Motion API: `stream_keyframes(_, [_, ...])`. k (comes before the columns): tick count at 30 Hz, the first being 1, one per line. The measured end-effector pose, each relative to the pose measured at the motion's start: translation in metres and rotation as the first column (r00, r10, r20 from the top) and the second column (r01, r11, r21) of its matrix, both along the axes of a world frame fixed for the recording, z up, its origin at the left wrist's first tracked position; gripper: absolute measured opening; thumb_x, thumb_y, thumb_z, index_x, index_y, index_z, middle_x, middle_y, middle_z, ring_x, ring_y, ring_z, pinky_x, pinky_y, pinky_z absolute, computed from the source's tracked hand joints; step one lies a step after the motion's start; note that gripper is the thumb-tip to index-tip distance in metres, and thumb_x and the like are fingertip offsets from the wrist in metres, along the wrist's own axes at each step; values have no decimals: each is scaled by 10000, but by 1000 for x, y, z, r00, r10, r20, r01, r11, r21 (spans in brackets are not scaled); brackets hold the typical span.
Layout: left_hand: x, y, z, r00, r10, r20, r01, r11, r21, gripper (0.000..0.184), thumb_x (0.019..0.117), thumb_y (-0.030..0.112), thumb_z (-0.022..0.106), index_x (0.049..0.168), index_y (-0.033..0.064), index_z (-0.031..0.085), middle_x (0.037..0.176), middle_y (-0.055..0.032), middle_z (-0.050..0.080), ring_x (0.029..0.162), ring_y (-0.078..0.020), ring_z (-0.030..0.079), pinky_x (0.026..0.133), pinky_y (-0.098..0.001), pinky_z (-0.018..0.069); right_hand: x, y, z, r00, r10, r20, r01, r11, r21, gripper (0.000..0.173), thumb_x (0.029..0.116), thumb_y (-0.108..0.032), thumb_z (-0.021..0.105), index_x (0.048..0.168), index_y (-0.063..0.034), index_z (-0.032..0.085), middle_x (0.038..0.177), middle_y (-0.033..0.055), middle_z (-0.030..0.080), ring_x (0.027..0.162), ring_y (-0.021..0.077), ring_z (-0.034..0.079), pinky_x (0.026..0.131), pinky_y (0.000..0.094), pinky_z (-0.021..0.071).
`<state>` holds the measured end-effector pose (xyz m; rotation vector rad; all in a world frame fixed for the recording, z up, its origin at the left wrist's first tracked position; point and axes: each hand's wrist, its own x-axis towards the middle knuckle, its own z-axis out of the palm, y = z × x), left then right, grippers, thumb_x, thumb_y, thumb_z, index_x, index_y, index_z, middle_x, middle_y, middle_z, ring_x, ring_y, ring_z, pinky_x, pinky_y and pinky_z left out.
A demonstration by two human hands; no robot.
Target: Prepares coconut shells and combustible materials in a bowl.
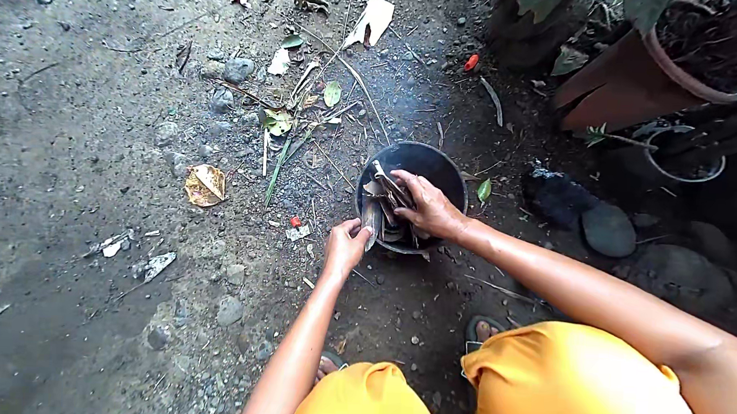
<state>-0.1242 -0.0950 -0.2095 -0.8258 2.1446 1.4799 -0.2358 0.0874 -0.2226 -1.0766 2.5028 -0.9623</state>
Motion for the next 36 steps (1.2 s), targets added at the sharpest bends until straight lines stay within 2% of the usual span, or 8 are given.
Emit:
stream_keyframes(5, [2,1,-4,999,23,-26,-23,1000,-7,414,1024,236,639,1351,-18,619,1279,-169,686,1199,-239,649,1068,-444,466,-11,9,17,973,-12,230,-6,997,78,795,823,-202,871,1484,-20,468,1384,234,585,1266,384,583,1090,541,454])
stream_keyframes(9, [13,-2,-2,993,52,-109,-56,998,-29,384,1039,205,606,1339,-35,624,1263,-196,683,1180,-250,653,1059,-425,477,-30,59,30,944,-162,287,183,982,-47,481,1066,-315,455,1419,-1,547,1355,202,624,1162,301,661,1009,485,528])
stream_keyframes(14, [22,-15,-9,980,111,-166,-123,991,-61,365,1048,159,574,1336,-63,606,1277,-221,664,1176,-235,643,1045,-378,474,-71,204,21,697,-707,122,691,707,151,343,1047,-118,547,1347,44,584,1304,269,633,1195,401,634,1039,576,485])
stream_keyframes(19, [28,-13,-13,961,227,-155,-234,972,-28,304,1054,102,540,1286,-80,613,1198,-201,674,1030,-127,655,930,-269,502,-59,292,8,539,-842,-39,716,433,547,339,987,-105,633,1289,49,636,1307,331,602,1274,518,539,1038,693,408])
stream_keyframes(22, [32,-13,-13,962,227,-153,-234,972,-32,295,1051,89,541,1274,-91,608,1177,-194,674,999,-103,652,911,-247,504,-51,303,-9,479,-877,-34,733,378,566,363,998,-103,582,1327,48,608,1329,341,588,1292,522,531,1046,695,404])
stream_keyframes(27, [39,-11,-8,960,256,-118,-260,965,-27,281,1058,82,527,1260,-96,608,1124,-170,683,961,-96,648,884,-245,509,-51,300,-37,11,-974,225,824,136,550,456,1027,-241,562,1326,103,561,1359,354,549,1286,488,533,1030,673,418])
stream_keyframes(31, [42,-12,-9,949,308,-72,-310,950,-19,280,1064,83,519,1260,-94,612,1147,-185,682,979,-125,660,886,-262,517,-48,280,-48,-129,-906,403,848,110,519,574,1017,-240,616,1443,103,439,1457,322,475,1338,438,494,1083,588,420])
stream_keyframes(36, [41,-8,-15,950,310,-27,-310,951,9,284,1068,95,519,1268,-88,604,1151,-178,673,976,-119,652,879,-259,518,-48,273,-52,-315,-756,574,866,18,499,543,1032,-237,611,1486,-11,417,1373,218,517,1107,270,578,921,395,500])
